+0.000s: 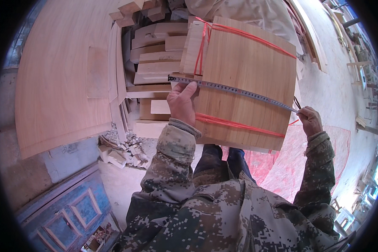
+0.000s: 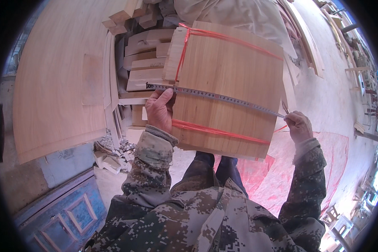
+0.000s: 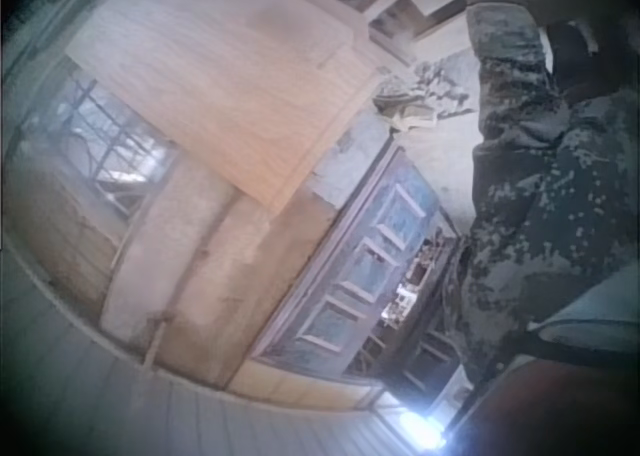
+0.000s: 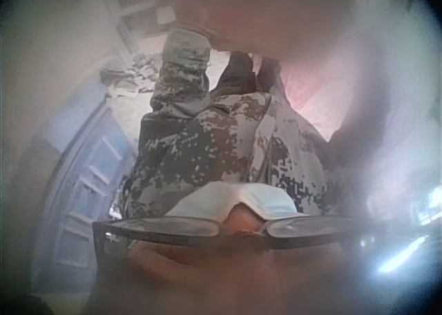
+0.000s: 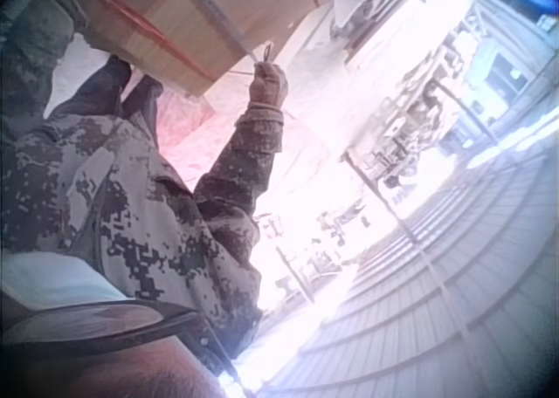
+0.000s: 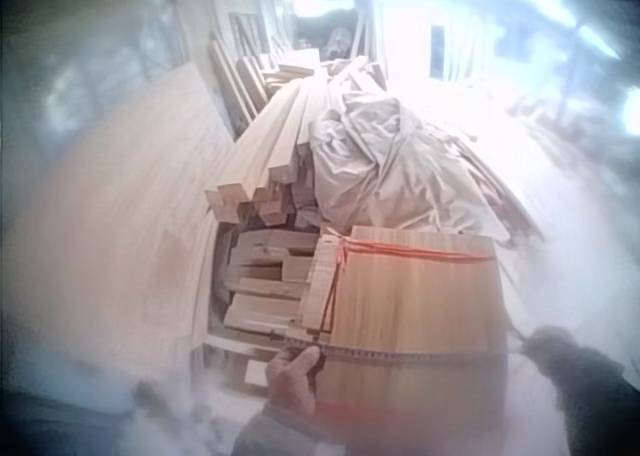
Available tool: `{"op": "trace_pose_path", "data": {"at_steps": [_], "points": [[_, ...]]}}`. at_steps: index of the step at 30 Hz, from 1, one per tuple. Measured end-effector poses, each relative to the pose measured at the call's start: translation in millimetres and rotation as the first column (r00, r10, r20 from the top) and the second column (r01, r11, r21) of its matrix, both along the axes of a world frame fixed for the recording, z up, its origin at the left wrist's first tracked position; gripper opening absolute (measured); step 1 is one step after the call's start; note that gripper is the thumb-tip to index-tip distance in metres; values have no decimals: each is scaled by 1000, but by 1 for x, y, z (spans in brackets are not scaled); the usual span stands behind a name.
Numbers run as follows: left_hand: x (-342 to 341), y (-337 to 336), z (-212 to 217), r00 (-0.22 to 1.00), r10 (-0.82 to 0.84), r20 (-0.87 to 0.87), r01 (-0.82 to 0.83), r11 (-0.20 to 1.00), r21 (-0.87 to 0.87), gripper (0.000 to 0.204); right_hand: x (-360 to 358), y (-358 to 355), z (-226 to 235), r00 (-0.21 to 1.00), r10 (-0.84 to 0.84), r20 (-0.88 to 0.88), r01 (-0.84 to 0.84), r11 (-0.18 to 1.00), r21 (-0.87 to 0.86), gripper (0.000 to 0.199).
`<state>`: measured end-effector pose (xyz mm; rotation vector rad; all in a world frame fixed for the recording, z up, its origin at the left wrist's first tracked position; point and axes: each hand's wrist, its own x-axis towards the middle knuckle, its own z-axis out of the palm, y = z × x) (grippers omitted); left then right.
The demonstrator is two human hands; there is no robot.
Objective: The person measures a stack of wooden panels with a tape measure, then flips the stack to reveal a carved floral panel and measures it. The person handles the panels and tape measure throughout.
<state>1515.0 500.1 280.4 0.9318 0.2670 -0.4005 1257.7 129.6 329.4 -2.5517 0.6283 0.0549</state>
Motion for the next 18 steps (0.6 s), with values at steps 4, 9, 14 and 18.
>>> {"op": "trace_pose_path", "data": {"at_steps": [4, 9, 14, 18], "points": [[1, 1, -2, 1000, 6, 18, -7, 999, 51, 12, 0, -1, 0, 1000, 12, 9, -12, 1000, -26, 4], [3, 2, -1, 1000, 19, -2, -19, 997, 75, 13, 2, 0, 2, 999, 32, 15, -31, 999, -38, 4], [2, 2, 3, 999, 29, 27, -32, 994, 105, 12, -1, -2, -1, 998, 50, 45, -50, 999, -10, 4], [3, 7, 3, 994, -41, 105, 13, 966, 258, 11, -7, -14, -12, 988, 133, 81, -138, 989, 60, 8]]}}
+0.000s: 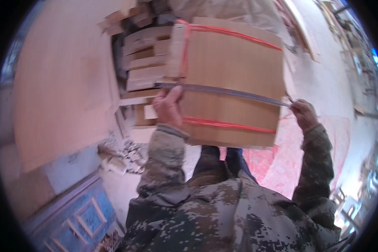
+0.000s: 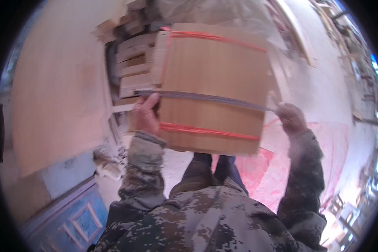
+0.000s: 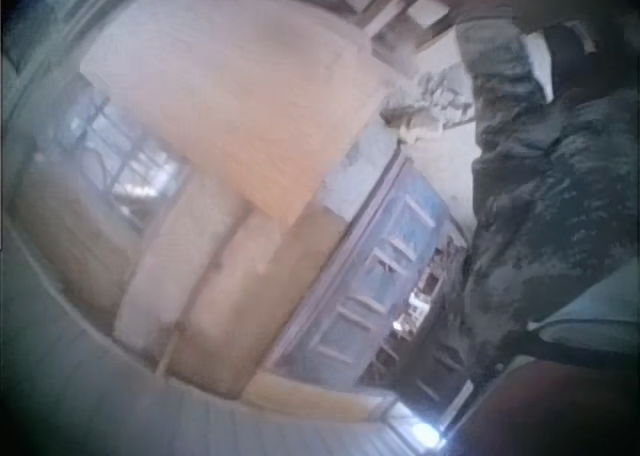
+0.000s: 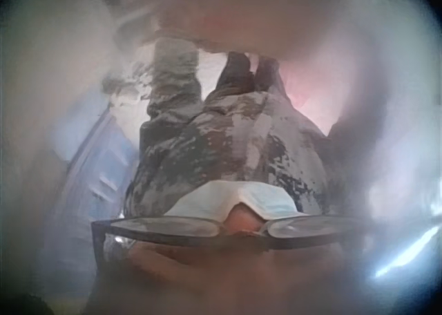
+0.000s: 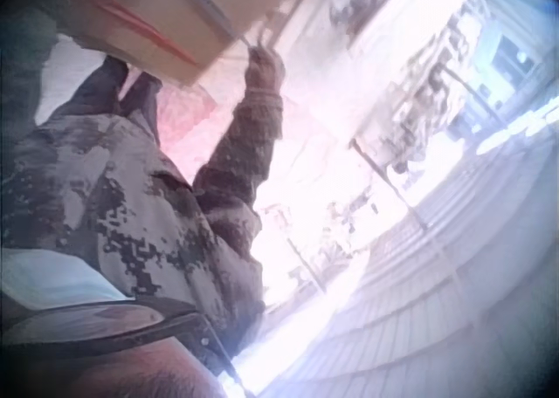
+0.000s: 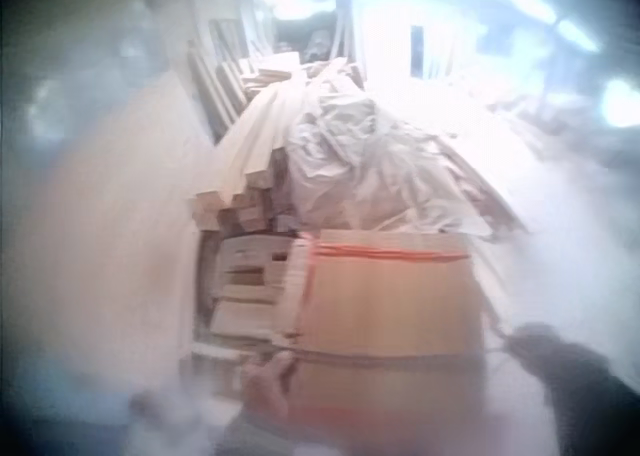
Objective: The person measures a stack of wooden panels with a tape measure, then flips the stack to reveal a carved floral panel and measures it. The person handles the panels and tape measure throughout.
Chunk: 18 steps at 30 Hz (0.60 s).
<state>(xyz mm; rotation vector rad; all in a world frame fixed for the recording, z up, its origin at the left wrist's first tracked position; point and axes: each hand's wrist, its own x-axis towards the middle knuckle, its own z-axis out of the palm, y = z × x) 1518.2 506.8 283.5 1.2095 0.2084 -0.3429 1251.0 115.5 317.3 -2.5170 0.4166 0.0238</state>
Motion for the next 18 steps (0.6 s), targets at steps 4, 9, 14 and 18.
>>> {"op": "trace_pose_path", "data": {"at_steps": [4, 9, 14, 18], "points": [[6, 4, -8, 997, -30, -68, 20, 990, -142, 22, 1, 1, -6, 993, -112, 23, 106, 979, 175, 19], [14, 6, -9, 989, -86, -118, 50, 960, -276, 27, 14, 17, 20, 989, -92, -113, 77, 989, -125, 20], [10, 11, -7, 987, -112, -118, 78, 963, -257, 28, 20, 30, 30, 972, -128, -198, 115, 991, -75, 20], [12, 12, -7, 985, -128, -115, 89, 951, -298, 26, 20, 35, 26, 977, -146, -157, 140, 989, -52, 21]]}}
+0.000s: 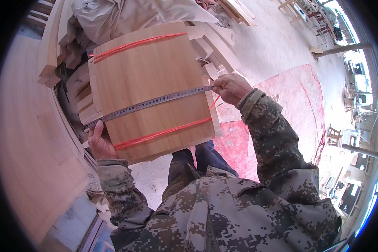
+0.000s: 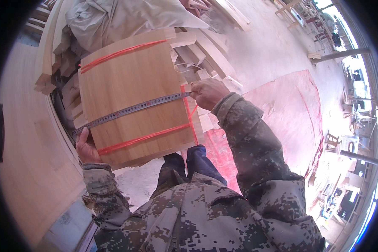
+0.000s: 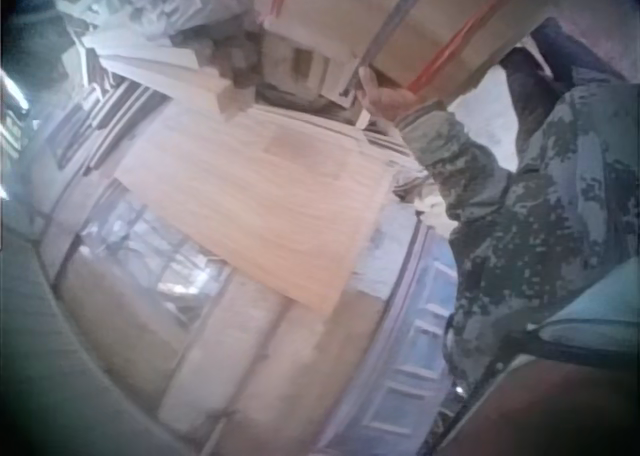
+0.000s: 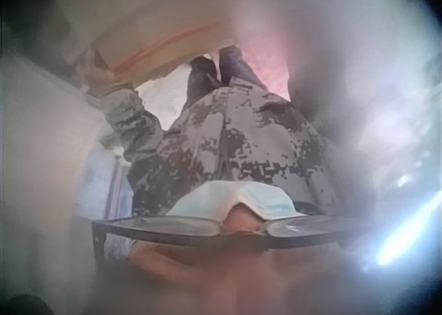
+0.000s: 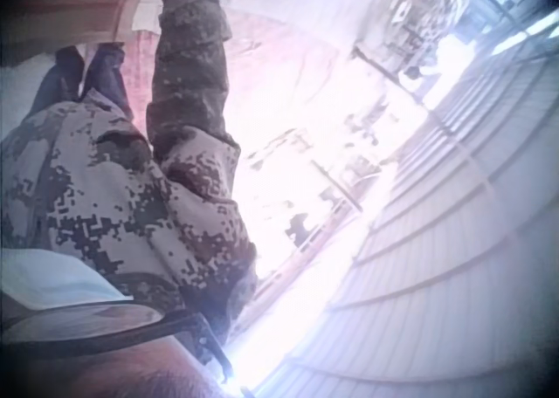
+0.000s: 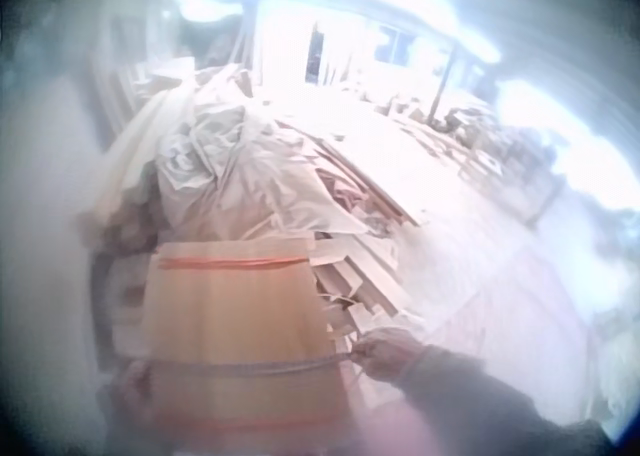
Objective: The person measures a stack of wooden panels with a tape measure, then flips the stack to reveal a carved floral panel and measures it. The person handles the panels and tape measure throughout.
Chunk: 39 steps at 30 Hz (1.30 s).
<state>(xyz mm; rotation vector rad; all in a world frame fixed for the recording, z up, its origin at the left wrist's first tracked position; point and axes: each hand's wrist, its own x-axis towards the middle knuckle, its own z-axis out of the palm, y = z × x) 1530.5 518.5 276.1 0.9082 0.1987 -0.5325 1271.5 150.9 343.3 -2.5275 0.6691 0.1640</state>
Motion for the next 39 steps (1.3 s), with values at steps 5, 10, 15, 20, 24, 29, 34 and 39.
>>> {"op": "trace_pose_path", "data": {"at_steps": [5, 10, 15, 20, 24, 29, 34, 39], "points": [[3, 0, -3, 1000, 9, 19, -10, 998, 65, 22, 4, 3, -3, 1000, 4, -26, -5, 1000, -29, 20], [2, 0, -1, 999, 23, 28, -26, 994, 103, 19, 8, 5, -3, 997, -11, -71, 9, 1000, -26, 22], [0, -2, 0, 999, 24, 29, -26, 996, 88, 20, 7, 6, -1, 997, -24, -70, 23, 1000, -18, 23], [-1, -1, 0, 999, 14, 50, -20, 992, 122, 21, 11, 8, -1, 998, 1, -64, -2, 1000, -9, 27], [0, -1, -1, 999, 29, 20, -31, 995, 99, 21, 11, 9, -1, 999, -12, -34, 12, 1000, -3, 21], [1, 0, -3, 999, 4, 44, -9, 995, 99, 21, 12, 10, 0, 998, -27, -51, 27, 1000, -4, 21], [2, 2, -4, 999, -1, 43, -2, 996, 88, 22, 14, 13, 6, 998, -42, -41, 43, 999, 10, 21], [-1, 0, 0, 1000, -2, 18, 2, 1000, 17, 24, 17, 13, 14, 985, -64, -161, 73, 996, 50, 29]]}}
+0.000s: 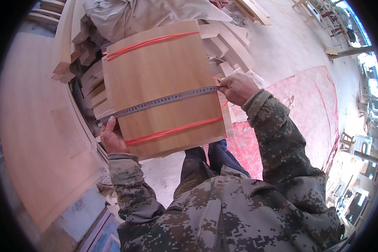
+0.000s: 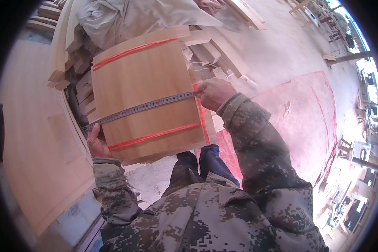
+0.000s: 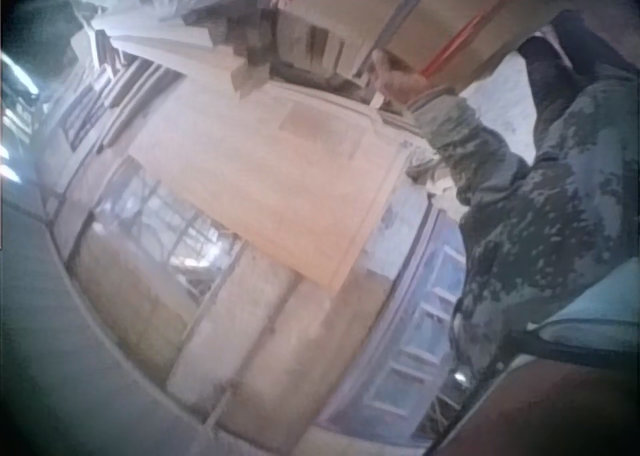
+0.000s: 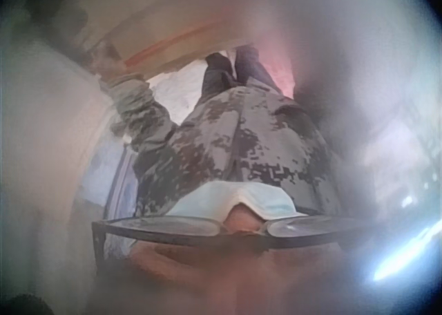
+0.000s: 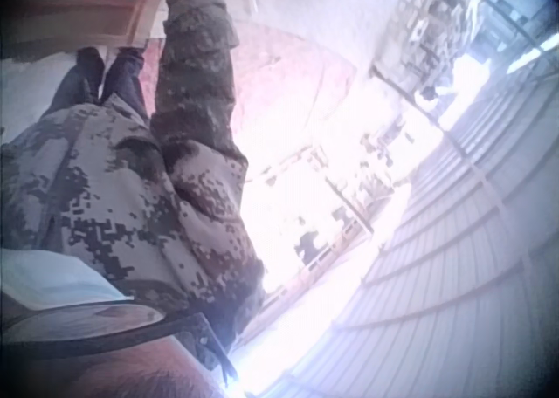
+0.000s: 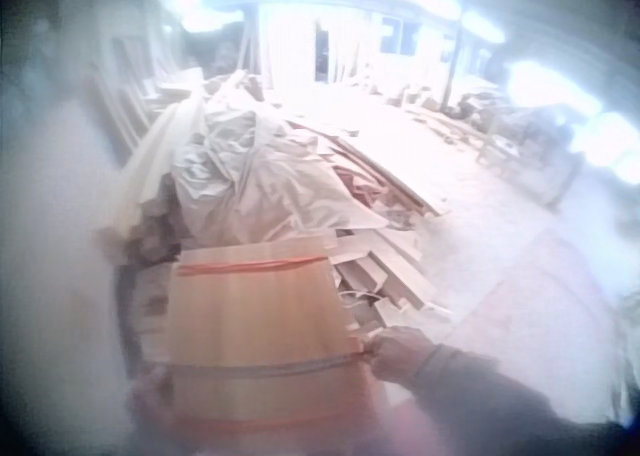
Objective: The person measures a stack of wooden panels with a tape measure, then flips the stack to reveal a carved floral panel and measures it. The person handles the panels and tape measure throughout.
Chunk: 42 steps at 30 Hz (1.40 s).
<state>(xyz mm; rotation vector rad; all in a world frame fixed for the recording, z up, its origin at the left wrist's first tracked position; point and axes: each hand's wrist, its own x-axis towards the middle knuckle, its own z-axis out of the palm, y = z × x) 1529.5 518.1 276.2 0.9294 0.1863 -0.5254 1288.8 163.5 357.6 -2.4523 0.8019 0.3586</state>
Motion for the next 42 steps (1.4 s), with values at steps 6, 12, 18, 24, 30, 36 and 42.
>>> {"op": "trace_pose_path", "data": {"at_steps": [6, 12, 18, 24, 30, 36, 42], "points": [[-3, -4, 4, 1000, 7, 8, -7, 1000, -7, 27, 2, 3, 7, 999, -30, -17, 30, 1000, -7, 27], [-2, -4, 1, 999, 43, 10, -43, 999, 6, 30, 2, 5, 6, 1000, -30, 2, 30, 999, -11, 25], [-3, -3, 1, 999, 36, 10, -36, 999, -26, 25, -1, 0, -6, 1000, -12, 18, 12, 1000, 1, 23], [-6, -8, 5, 995, 97, -26, -97, 995, -1, 19, -1, -2, -15, 997, 72, -5, -72, 993, -95, 26], [-7, -9, 7, 994, 102, -32, -101, 994, 38, 15, -1, -2, -16, 956, 293, 2, -285, 932, -225, 22], [-5, -8, 0, 993, 114, -12, -114, 993, 37, 17, -5, 0, -16, 956, 288, 56, -267, 933, -241, 21], [-6, -10, -2, 992, 127, -10, -127, 992, 15, 19, 1, -5, -18, 989, 145, -1, -144, 983, -115, 19]]}}
